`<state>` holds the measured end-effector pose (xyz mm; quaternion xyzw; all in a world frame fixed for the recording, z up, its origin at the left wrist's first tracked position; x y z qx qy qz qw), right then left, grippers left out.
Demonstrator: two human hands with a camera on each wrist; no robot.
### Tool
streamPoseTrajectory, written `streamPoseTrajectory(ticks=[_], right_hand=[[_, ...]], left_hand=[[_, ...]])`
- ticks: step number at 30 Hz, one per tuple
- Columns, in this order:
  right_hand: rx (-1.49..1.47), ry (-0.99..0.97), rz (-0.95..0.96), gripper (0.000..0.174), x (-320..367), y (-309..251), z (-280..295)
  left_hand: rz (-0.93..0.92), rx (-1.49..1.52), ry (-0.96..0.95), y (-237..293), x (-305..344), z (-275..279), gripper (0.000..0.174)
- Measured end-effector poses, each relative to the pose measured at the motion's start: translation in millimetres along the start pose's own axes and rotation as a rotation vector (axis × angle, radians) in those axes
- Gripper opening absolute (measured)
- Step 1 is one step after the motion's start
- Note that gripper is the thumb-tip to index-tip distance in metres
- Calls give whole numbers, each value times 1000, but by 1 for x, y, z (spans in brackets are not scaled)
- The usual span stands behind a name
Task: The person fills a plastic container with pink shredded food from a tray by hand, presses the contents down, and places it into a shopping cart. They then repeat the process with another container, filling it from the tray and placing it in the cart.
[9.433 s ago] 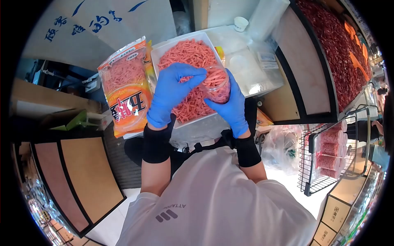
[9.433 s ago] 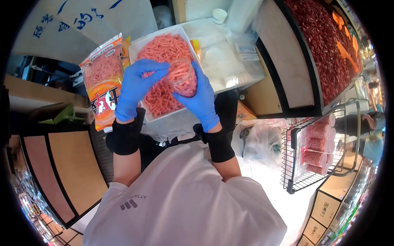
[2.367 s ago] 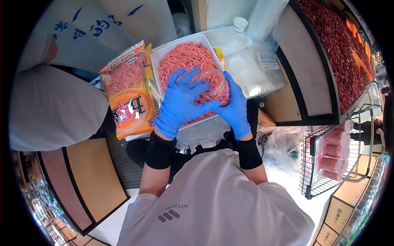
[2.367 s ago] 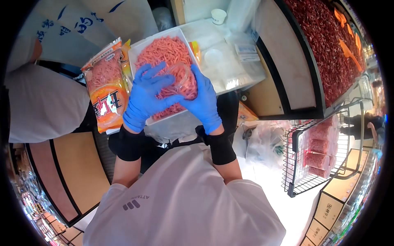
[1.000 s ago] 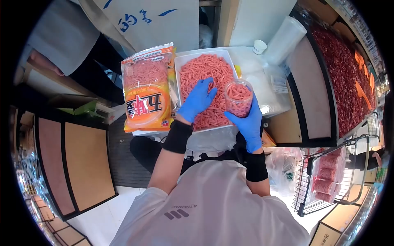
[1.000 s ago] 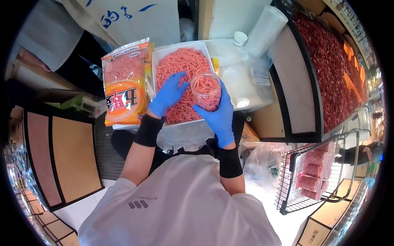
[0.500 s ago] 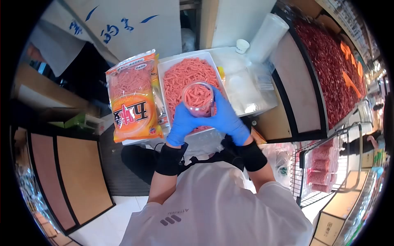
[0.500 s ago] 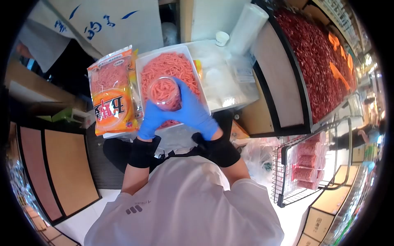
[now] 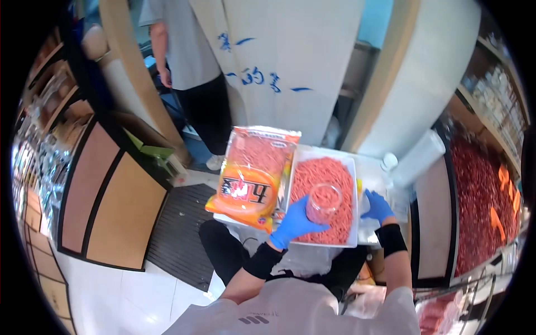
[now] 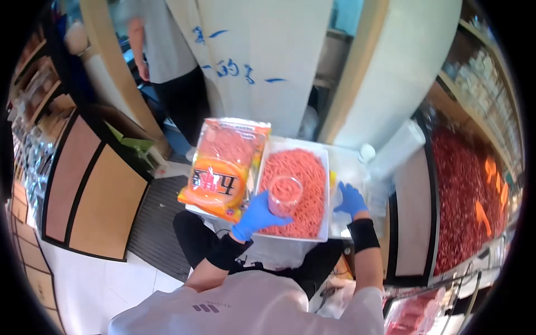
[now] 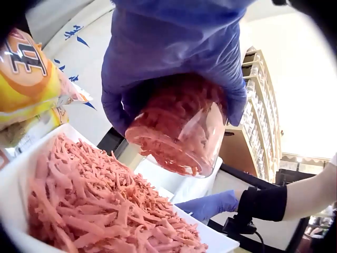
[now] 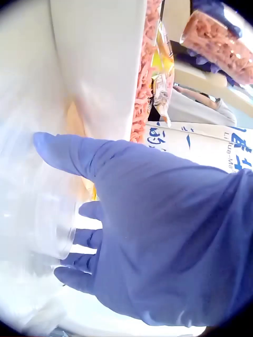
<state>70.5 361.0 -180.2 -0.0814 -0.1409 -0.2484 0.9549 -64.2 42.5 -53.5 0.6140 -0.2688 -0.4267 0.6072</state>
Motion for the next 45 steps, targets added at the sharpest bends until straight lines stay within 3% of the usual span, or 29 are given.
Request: streamPoseTrajectory(ticks=[2, 3, 6, 9, 10, 12, 13, 15, 18, 22, 25, 27, 33, 36, 41, 43, 45], right_hand=[[-28, -50, -27, 109, 0, -6, 9], [21, 42, -6, 101, -4, 0, 5], [51, 2, -44, 100, 2, -5, 7], [-5, 210, -31, 93, 28, -12, 46], [-108, 205, -47, 86, 44, -26, 70], [-712, 329, 206, 81, 85, -73, 131], [-720, 342, 207, 81, 98, -93, 143], [-1224, 612, 497, 76, 131, -125, 178], [-1343, 655, 643, 73, 144, -174, 170], [-1278, 592, 701, 68, 134, -188, 143], [-933, 556, 637, 71, 155, -197, 165], [-852, 326, 600, 78, 160, -212, 184], [-337, 97, 694, 87, 159, -227, 192], [-204, -14, 660, 87, 155, -225, 192], [-280, 45, 791, 79, 156, -233, 204], [-303, -97, 656, 73, 155, -235, 198], [-246, -97, 632, 72, 153, -234, 197]], left_hand=[[20, -12, -15, -7, 2, -3, 81], [30, -25, -11, -12, 2, -3, 80], [61, -40, -13, -19, 4, -4, 79], [6, -55, -31, -19, 3, -9, 79], [45, -42, -62, -27, 5, -18, 81], [54, -66, -103, -22, -8, -19, 82], [71, -24, -126, -18, -7, -26, 83], [143, -55, -164, -11, -8, -35, 83], [75, 3, -191, 1, -11, -49, 82], [67, 41, -261, -1, -10, -56, 81], [-26, -125, -188, 17, -3, -38, 81], [-31, -103, -211, 24, -2, -37, 83], [16, -199, -258, 27, -1, -43, 85], [-36, -289, -189, 30, -1, -41, 77], [-16, -328, -182, 30, 0, -39, 78], [-48, -352, -176, 30, -1, -38, 77], [-80, -380, -178, 33, -1, -39, 76]])
Point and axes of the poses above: each hand's wrist, its own x-axis away from the middle knuckle, its own z-axis out of the back of the hand, y = z × x, the point moved 10 cm from there along -x, towards the middle knuckle, and after that the axes turned 7 degrees about -y, right-handed, at the moved point
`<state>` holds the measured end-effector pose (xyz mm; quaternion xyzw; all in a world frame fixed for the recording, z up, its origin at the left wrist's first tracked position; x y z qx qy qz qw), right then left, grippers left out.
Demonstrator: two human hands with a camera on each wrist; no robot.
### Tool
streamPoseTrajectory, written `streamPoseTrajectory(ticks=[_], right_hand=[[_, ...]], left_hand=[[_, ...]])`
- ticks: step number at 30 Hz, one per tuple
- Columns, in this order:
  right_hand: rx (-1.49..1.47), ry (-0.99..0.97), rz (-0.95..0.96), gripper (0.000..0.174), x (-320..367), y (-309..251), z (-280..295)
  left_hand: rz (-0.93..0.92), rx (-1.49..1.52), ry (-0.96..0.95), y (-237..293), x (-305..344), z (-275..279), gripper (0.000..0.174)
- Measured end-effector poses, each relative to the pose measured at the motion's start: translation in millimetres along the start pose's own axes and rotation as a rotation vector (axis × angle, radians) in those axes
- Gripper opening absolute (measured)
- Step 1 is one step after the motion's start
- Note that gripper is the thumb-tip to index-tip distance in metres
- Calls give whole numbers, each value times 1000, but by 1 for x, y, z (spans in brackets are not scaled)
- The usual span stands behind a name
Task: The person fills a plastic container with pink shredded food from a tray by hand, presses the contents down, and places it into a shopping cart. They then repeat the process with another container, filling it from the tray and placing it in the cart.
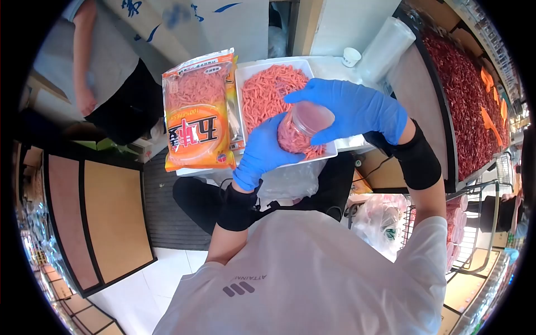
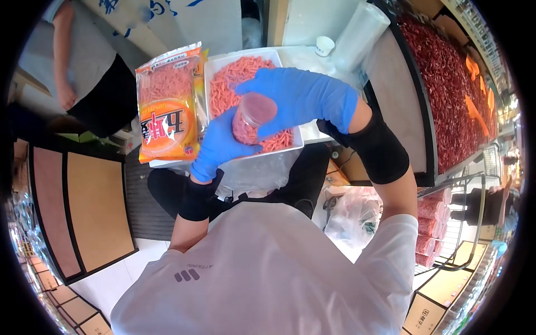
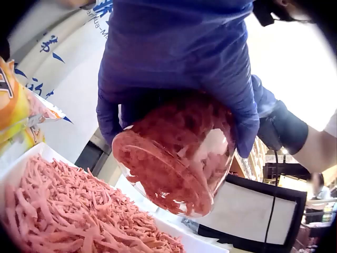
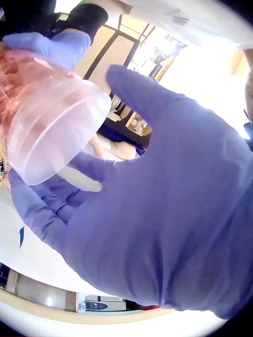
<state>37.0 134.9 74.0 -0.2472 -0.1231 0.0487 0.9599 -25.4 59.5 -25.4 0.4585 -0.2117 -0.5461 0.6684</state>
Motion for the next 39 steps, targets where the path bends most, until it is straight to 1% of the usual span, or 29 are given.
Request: streamPoseTrajectory(ticks=[2, 3, 4, 5, 7, 8, 10, 12, 14, 16, 20, 22, 24, 26, 28, 29, 31, 32, 34, 35, 37, 38, 39], right_hand=[[52, -17, -31, 71, -1, 5, -2], [19, -13, 44, 70, -1, 1, -3], [-12, -8, 119, 69, -1, -4, -3], [-13, -13, 117, 69, -1, -1, -4], [11, 145, 320, 74, 6, -16, 10], [8, 141, 318, 74, 6, -14, 9], [-3, 131, 241, 76, 5, -5, 8], [-21, 124, 243, 76, 3, -4, 5], [-39, 116, 245, 76, 2, -5, 5], [-9, 36, 196, 72, -1, -5, 0], [16, -4, 151, 74, -4, -4, -3], [24, 84, 224, 75, -3, -5, 0], [39, 96, 220, 74, -3, -5, 0], [52, 109, 216, 72, -3, -6, 1], [66, 43, 105, 68, -6, 3, -4], [66, 41, 105, 68, -7, 2, -5], [170, 84, -26, 68, -7, 7, -4], [170, 82, -26, 68, -9, 1, -3], [191, -116, -401, 69, -11, 15, -11], [192, -117, -401, 69, -7, 18, -17], [181, 222, -139, 66, 1, 6, -3], [188, 223, -145, 66, -1, 16, -10], [101, 279, 98, 67, -4, 2, -10]], left_hand=[[34, -20, -23, -1, 0, -4, 75], [38, -15, -25, -4, 1, -6, 75], [38, 25, -38, -8, 0, -9, 79], [39, 64, -50, -11, 0, -11, 82], [46, 109, -58, -14, 0, -9, 82], [53, 149, -67, -15, 0, -10, 82], [51, 145, -57, -17, 0, -10, 82], [45, 136, -48, -15, -1, -8, 82], [29, 86, -44, -6, -2, -5, 74], [31, 86, -38, -7, -1, -5, 74], [37, 49, -30, -5, 0, -4, 72], [41, 56, -26, -7, 0, -4, 72], [43, 62, -23, -11, 0, -5, 72], [73, 50, -65, -18, 0, -11, 81], [71, 56, -61, -19, 0, -11, 81], [67, 61, -58, -19, 0, -12, 82], [59, 52, -38, -19, 0, -12, 82], [51, 42, -19, -19, 0, -11, 82], [60, 20, -17, -19, 0, -11, 82], [69, -3, -14, -20, 0, -11, 82], [71, 35, -16, -20, 1, -11, 82], [72, 73, -20, -20, 1, -13, 82], [61, 77, -21, -21, 1, -13, 82]])
Point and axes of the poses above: each hand's wrist, its own x-axis away from the middle knuckle, its own z-axis out of the back of the hand, y = z × x, the point moved 10 cm from there along -x, towards the middle knuckle, and after that the axes turned 7 degrees about -y, right-handed, at the moved point
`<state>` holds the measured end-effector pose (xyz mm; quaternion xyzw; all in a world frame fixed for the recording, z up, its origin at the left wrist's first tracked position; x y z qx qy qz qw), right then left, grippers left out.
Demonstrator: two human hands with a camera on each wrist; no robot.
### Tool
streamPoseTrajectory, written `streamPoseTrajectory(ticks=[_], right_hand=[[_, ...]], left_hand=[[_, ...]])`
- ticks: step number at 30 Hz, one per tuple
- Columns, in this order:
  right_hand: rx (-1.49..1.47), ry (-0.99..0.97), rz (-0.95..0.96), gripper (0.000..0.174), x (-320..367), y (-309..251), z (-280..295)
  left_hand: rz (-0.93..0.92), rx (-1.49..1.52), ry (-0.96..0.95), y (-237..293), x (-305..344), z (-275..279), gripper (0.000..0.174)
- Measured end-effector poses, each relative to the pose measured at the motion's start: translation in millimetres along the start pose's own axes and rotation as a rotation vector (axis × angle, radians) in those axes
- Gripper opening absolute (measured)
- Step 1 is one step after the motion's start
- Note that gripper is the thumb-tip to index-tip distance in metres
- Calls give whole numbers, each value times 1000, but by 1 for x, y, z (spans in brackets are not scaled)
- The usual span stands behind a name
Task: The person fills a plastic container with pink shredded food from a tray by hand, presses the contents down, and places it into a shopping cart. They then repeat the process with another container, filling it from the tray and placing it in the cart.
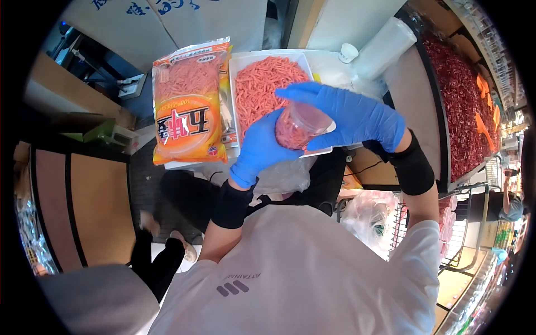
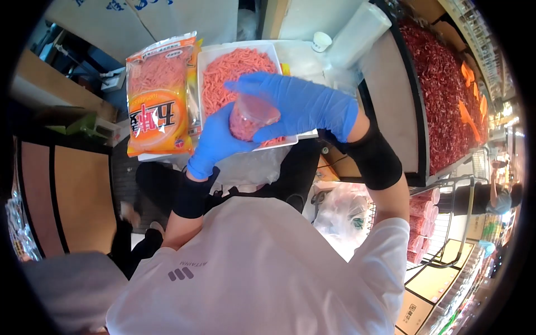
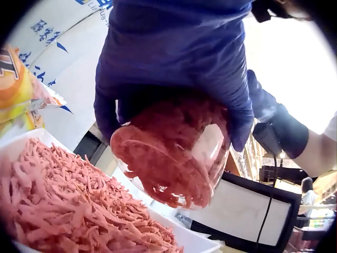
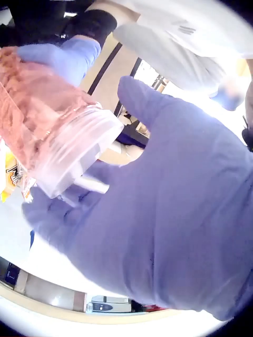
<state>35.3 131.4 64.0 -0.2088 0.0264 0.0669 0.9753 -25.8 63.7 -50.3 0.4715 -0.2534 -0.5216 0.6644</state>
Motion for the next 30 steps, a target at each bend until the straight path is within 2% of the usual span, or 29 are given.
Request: streamPoseTrajectory(ticks=[1, 2, 4, 5, 6, 8, 9, 10, 12, 13, 15, 16, 18, 19, 21, 23, 25, 26, 27, 28, 29, 30], right_hand=[[-115, 70, 226, 69, 2, -15, 7], [-104, 72, 220, 69, 5, -13, 7], [94, -9, -225, 73, 8, 10, 2], [71, -115, -485, 80, 10, 18, -2], [80, -109, -501, 80, 11, 14, -3], [121, -105, -568, 81, 19, 18, 2], [111, 229, -127, 81, 17, -4, 17], [112, 223, -137, 81, 17, 3, 20], [100, 157, 251, 63, 12, -28, 13], [98, 160, 249, 63, 11, -27, 7], [49, 182, -16, 63, 11, 0, -7], [49, 184, -22, 63, 6, -10, -5], [-145, 21, -759, 67, 19, 35, -19], [-140, 26, -776, 67, 22, 40, -21], [-60, 318, 52, 66, 13, -14, 6], [72, 259, 358, 66, 17, -36, -4], [-45, 256, 309, 69, 19, -34, -7], [-16, 271, 256, 69, 18, -36, -7], [-2, 217, 46, 72, 10, -23, -13], [6, 168, -156, 74, 6, -7, -19], [20, 184, -191, 74, 5, -6, -23], [-83, 227, -363, 75, 9, 11, -28]], left_hand=[[-23, 15, 2, -1, 0, 0, 82], [-47, 29, 3, 0, 0, 0, 82], [-52, 28, 8, 1, 0, -5, 81], [-58, -72, 63, -3, 1, -5, 80], [-65, -171, 118, 4, 2, -1, 79], [-51, -86, 82, 11, 2, 0, 79], [-13, -10, 50, 10, 3, 1, 79], [-13, -1, 44, 7, 2, 1, 79], [-109, 198, -88, 10, -1, -6, 78], [-108, 196, -92, 12, -1, -9, 78], [-39, 75, 75, 15, -1, -4, 75], [-40, 76, 68, 15, -1, -6, 75], [43, -392, 274, 17, 0, 4, 71], [32, -382, 263, 19, 1, 7, 71], [-74, -19, 51, 19, 1, 8, 69], [-84, 159, -36, 10, 1, 2, 59], [-64, 226, -179, 16, 6, -3, 57], [-43, 218, -221, -11, 6, -11, 55], [-20, 205, -257, -32, 4, -24, 54], [-50, 212, -295, -20, -1, -33, 54], [-52, 61, -71, -10, -5, -14, 55], [-49, -86, 159, -2, -1, 5, 56]])
Point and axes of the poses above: each hand's wrist, its own x-axis away from the middle knuckle, its own z-axis out of the back of the hand, y = z × x, the point moved 10 cm from there along -x, towards the middle knuckle, and after that the axes turned 7 degrees about -y, right-handed, at the moved point
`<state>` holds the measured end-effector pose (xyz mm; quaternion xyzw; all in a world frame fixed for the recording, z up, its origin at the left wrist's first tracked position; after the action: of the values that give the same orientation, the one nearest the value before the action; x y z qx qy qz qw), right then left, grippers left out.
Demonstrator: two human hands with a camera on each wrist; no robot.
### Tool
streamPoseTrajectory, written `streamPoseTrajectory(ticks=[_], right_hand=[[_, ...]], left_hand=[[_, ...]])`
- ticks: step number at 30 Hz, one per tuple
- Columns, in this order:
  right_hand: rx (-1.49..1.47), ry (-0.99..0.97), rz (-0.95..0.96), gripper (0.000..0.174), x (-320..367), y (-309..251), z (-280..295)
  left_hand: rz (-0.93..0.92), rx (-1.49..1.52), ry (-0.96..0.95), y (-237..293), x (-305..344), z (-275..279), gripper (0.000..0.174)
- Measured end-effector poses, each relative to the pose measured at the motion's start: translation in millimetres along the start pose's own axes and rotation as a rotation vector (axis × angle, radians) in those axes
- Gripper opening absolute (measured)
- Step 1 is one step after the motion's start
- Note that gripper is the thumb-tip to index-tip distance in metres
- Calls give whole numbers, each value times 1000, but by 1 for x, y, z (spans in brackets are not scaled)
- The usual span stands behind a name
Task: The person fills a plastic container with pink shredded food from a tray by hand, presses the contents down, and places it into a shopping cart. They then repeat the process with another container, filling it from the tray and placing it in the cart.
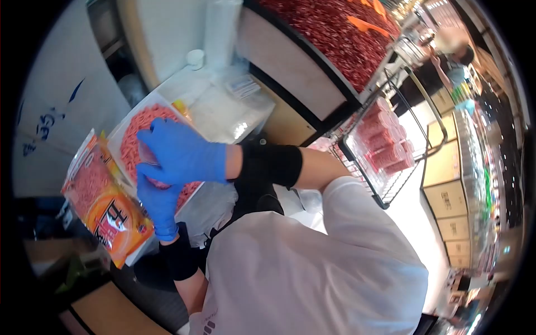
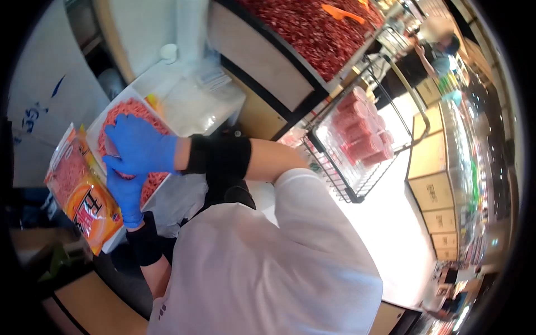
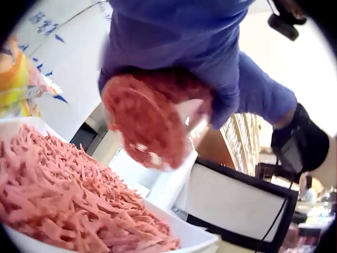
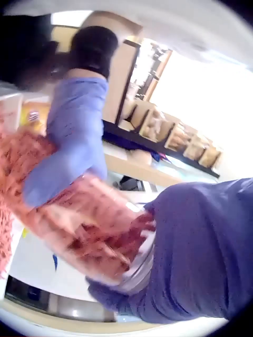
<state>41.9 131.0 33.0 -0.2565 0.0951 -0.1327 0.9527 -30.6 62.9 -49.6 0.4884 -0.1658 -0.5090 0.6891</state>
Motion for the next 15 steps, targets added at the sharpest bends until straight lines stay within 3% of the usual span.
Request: streamPoseTrajectory(ticks=[1, 2, 3, 4, 5, 6, 7, 8, 10, 11, 12, 14, 15], right_hand=[[-88, 37, -174, 76, 2, 20, 0], [-78, 57, -192, 76, 3, 27, 3], [-52, 205, 99, 77, 7, 3, 19], [-22, 346, 390, 77, 22, -22, 33], [-12, 358, 371, 77, 21, -19, 37], [36, 302, 590, 76, 27, -40, 38], [84, 239, 806, 75, 38, -56, 34], [99, 243, 791, 75, 36, -51, 31], [-61, 36, 497, 74, 10, -17, 4], [-35, 90, 342, 72, 4, -1, 2], [3, 89, 331, 72, 6, -6, -5], [-226, 237, -52, 69, 11, 29, 1], [-196, 242, -52, 69, 12, 33, 10]], left_hand=[[-21, 10, -20, -6, 1, -3, 56], [99, 62, -70, -34, 0, -5, 59], [223, 108, -122, -56, 4, -10, 61], [210, 111, -144, -51, 9, -8, 61], [237, 240, -258, -48, 15, -12, 62], [265, 370, -369, -41, 20, -18, 63], [21, 268, -319, -8, 20, -5, 61], [8, 277, -334, -7, 20, -9, 61], [-146, 230, -321, 8, 14, -15, 34], [-176, 254, -318, 13, 10, -25, 34], [-137, 214, -152, 10, 5, -21, 30], [-41, 138, 184, 2, 6, -9, 24], [-60, 160, 191, 13, 5, -3, 24]])
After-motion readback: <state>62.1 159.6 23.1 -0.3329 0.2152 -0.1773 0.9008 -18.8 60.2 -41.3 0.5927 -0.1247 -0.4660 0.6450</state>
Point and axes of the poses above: each hand's wrist, its own x-axis away from the middle knuckle, its own z-axis out of the back of the hand, y = z × x, the point moved 10 cm from there along -x, towards the middle knuckle, and after that the axes turned 7 degrees about -y, right-handed, at the moved point
